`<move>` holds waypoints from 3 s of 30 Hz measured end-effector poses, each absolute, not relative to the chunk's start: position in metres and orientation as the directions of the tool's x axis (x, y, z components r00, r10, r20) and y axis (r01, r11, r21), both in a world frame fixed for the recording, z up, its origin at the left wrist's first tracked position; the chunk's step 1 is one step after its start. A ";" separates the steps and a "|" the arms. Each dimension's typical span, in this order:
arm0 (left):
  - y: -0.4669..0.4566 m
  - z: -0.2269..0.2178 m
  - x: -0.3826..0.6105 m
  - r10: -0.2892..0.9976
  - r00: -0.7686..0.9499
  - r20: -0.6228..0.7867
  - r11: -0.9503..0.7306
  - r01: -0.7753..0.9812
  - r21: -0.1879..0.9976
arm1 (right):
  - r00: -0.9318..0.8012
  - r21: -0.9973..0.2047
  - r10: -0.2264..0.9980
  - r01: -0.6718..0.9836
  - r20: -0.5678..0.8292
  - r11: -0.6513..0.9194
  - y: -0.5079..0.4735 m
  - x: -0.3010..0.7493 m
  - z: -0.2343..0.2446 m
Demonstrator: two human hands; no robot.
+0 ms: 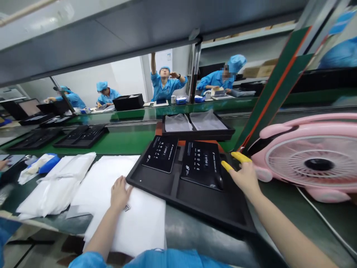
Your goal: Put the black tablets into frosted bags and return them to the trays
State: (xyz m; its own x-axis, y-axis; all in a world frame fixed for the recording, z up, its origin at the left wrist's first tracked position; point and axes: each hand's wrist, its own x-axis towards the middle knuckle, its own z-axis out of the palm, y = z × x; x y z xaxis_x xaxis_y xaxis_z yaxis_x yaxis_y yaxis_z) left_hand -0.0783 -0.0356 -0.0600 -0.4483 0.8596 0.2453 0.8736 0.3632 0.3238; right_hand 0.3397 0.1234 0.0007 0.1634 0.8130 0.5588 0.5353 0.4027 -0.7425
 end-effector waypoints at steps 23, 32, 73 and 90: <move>0.005 -0.029 -0.160 0.789 -0.580 0.206 0.556 0.815 0.166 | -0.685 -0.506 0.629 0.420 0.369 0.754 0.036 0.236 -0.007; 0.062 -0.008 -0.245 0.802 -0.509 0.311 0.502 0.858 0.109 | -0.723 -0.542 0.625 0.413 0.294 0.732 0.038 0.268 -0.033; 0.008 -0.027 -0.108 0.960 -0.126 0.249 0.120 0.992 0.040 | -0.739 -0.415 0.561 0.407 0.374 0.814 0.032 0.301 -0.027; 0.019 -0.014 -0.100 0.964 -0.236 0.119 0.172 0.902 0.395 | -0.781 -0.325 0.510 0.407 0.360 0.854 0.042 0.310 0.007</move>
State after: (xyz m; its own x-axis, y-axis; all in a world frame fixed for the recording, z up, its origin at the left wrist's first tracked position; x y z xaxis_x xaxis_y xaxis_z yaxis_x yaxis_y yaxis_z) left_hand -0.1000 0.0189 -0.0140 -0.2364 0.9643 0.1193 0.9023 0.1723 0.3952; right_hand 0.3103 0.0421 0.0069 -0.7815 0.5097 0.3599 0.4068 0.8536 -0.3254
